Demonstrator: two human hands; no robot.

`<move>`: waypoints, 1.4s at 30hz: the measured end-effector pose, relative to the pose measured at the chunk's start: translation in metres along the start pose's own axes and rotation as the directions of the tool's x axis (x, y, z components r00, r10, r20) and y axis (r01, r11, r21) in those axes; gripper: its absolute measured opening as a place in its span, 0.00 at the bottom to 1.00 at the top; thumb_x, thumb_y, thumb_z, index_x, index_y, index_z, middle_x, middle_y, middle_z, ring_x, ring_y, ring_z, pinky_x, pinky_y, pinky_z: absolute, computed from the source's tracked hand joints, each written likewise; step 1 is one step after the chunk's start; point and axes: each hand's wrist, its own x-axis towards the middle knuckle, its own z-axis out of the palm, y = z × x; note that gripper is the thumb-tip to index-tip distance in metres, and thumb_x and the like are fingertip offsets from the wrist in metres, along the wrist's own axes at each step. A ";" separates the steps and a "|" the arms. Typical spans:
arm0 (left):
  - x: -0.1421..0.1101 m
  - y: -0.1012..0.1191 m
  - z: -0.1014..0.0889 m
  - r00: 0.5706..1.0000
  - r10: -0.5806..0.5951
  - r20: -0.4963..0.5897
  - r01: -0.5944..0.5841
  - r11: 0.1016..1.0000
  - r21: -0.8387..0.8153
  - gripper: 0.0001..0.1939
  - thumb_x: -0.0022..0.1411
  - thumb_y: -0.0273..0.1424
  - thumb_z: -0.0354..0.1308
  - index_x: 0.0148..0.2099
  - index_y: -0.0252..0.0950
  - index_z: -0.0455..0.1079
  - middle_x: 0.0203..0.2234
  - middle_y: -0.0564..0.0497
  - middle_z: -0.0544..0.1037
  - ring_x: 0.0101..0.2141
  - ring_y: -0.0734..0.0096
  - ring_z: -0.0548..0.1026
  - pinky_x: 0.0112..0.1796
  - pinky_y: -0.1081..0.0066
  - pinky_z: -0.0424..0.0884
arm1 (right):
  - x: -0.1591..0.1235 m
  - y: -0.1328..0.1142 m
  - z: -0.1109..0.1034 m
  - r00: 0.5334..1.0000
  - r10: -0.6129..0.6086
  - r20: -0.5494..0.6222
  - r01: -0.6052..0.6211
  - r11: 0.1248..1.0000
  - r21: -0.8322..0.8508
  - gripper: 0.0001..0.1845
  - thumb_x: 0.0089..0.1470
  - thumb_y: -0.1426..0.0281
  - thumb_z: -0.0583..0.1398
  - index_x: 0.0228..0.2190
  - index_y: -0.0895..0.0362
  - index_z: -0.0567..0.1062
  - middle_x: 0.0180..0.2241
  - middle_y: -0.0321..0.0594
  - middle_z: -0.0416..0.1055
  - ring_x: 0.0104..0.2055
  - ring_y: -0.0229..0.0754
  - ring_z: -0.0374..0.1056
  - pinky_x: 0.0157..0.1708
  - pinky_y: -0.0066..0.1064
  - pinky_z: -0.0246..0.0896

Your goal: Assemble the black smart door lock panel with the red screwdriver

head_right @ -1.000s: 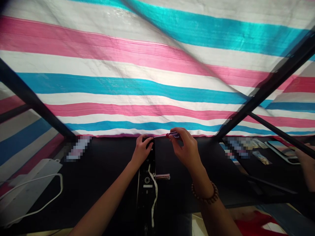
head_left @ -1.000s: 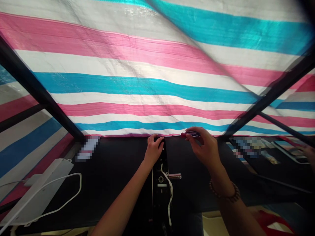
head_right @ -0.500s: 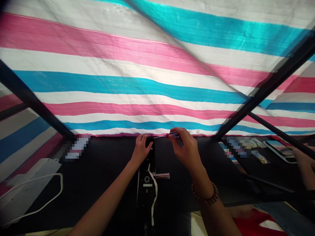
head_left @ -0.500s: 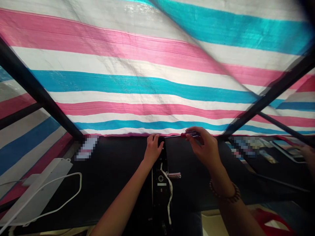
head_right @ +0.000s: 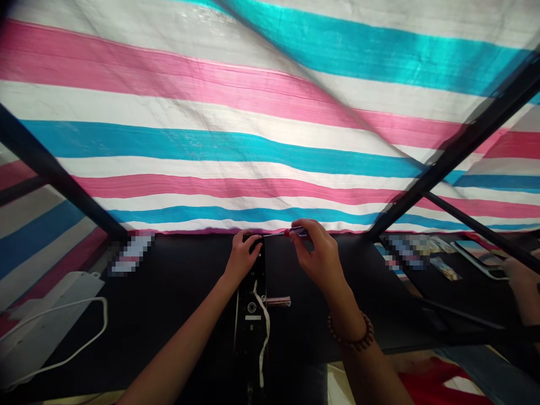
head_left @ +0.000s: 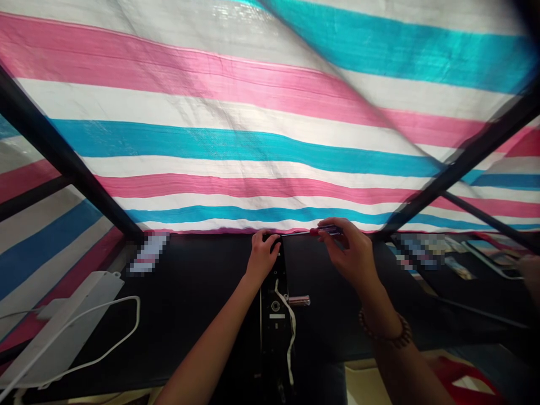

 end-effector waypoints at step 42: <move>-0.001 0.001 -0.001 0.999 0.053 -0.003 -0.053 0.997 0.052 0.12 0.66 0.29 0.58 0.49 0.41 0.79 0.49 0.42 0.70 0.52 0.55 0.68 0.55 0.53 0.69 | -0.004 -0.003 -0.003 0.999 0.038 0.019 -0.038 0.999 0.027 0.10 0.61 0.67 0.60 0.45 0.52 0.74 0.43 0.42 0.75 0.35 0.41 0.76 0.40 0.37 0.77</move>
